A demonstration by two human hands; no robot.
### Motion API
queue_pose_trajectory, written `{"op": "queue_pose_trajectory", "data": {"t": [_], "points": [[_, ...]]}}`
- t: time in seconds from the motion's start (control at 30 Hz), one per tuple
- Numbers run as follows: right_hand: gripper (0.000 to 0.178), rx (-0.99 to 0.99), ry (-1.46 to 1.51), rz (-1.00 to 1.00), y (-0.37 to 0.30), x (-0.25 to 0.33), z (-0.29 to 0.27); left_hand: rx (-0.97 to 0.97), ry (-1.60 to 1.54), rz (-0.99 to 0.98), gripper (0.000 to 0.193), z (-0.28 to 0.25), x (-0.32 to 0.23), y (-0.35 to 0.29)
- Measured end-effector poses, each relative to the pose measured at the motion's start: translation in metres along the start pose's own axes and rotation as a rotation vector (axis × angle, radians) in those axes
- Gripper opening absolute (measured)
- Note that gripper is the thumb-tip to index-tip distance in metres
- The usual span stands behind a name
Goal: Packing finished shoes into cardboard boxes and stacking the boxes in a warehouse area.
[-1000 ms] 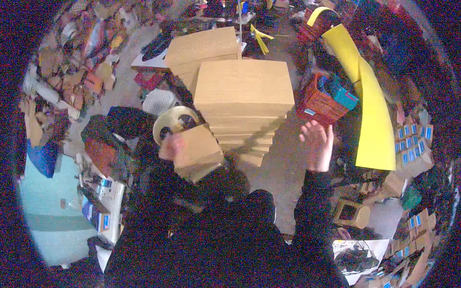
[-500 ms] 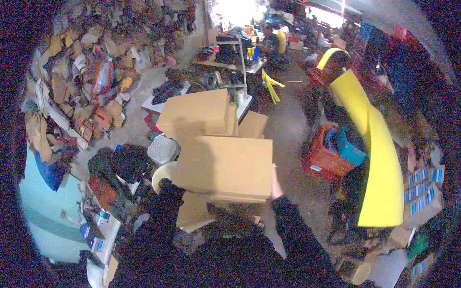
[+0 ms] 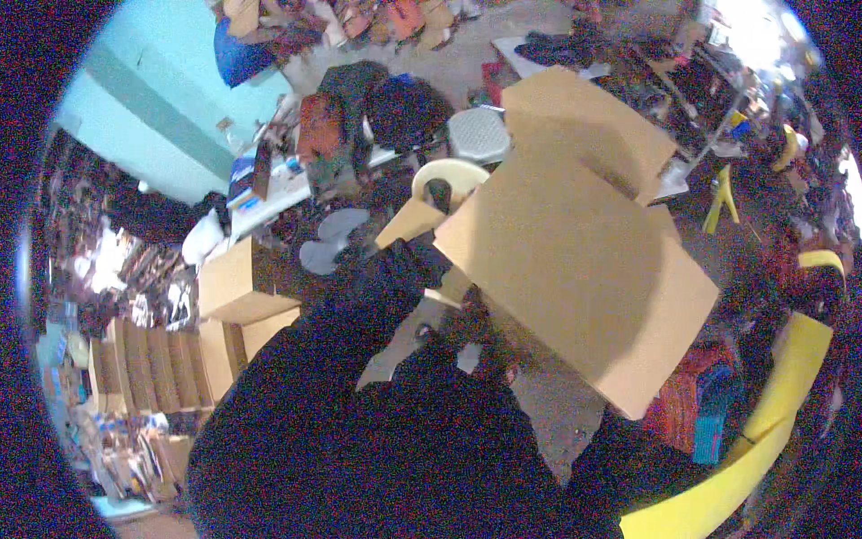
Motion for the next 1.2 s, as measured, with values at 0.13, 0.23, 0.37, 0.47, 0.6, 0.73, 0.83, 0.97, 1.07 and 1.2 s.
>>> {"op": "queue_pose_trajectory", "data": {"t": [0.13, 0.23, 0.37, 0.47, 0.6, 0.73, 0.83, 0.97, 1.07, 1.2], "points": [[0.06, 0.114, -0.055, -0.024, 0.039, 0.015, 0.038, 0.504, -0.378, -0.191, 0.045, -0.061, -0.039, 0.003], [0.06, 0.112, -0.084, -0.115, 0.097, 0.004, 0.104, 0.392, -0.27, -0.222, 0.045, -0.103, -0.14, -0.028], [0.064, -0.161, 0.071, -0.112, 0.177, -0.03, 0.192, 0.274, -0.104, -0.306, 0.046, -0.177, -0.274, -0.092], [0.064, 0.014, -0.303, -0.317, 0.227, -0.017, 0.26, 0.212, 0.023, -0.34, 0.047, -0.209, -0.335, -0.092], [0.066, -0.228, 0.126, -0.063, 0.252, -0.088, 0.221, 0.18, 0.208, -0.364, 0.048, -0.232, -0.299, -0.075], [0.067, -0.279, 0.164, 0.025, 0.247, -0.117, 0.203, 0.129, 0.375, -0.391, 0.049, -0.257, -0.289, -0.07], [0.067, -0.413, -0.149, -0.101, 0.249, -0.124, 0.159, 0.128, 0.52, -0.387, 0.049, -0.264, -0.292, -0.055], [0.068, -0.434, -0.514, 0.085, 0.241, -0.145, 0.147, -0.085, 0.645, -0.366, 0.053, -0.286, -0.282, -0.046], [0.076, -0.423, -0.634, -0.001, 0.239, -0.145, 0.167, -0.092, 0.651, -0.414, 0.049, -0.282, -0.272, -0.049], [0.082, -0.523, -0.768, 0.049, 0.227, -0.154, 0.148, -0.046, 0.613, -0.399, 0.047, -0.246, -0.254, -0.059]]}}
Point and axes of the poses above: each hand's wrist, its own y-axis towards the middle knuckle, its own z-axis out of the palm, x = y × z, the point moved 8 cm from there along y, towards the middle knuckle, and after that the axes turned 10 degrees about x, right-handed, at the moved point
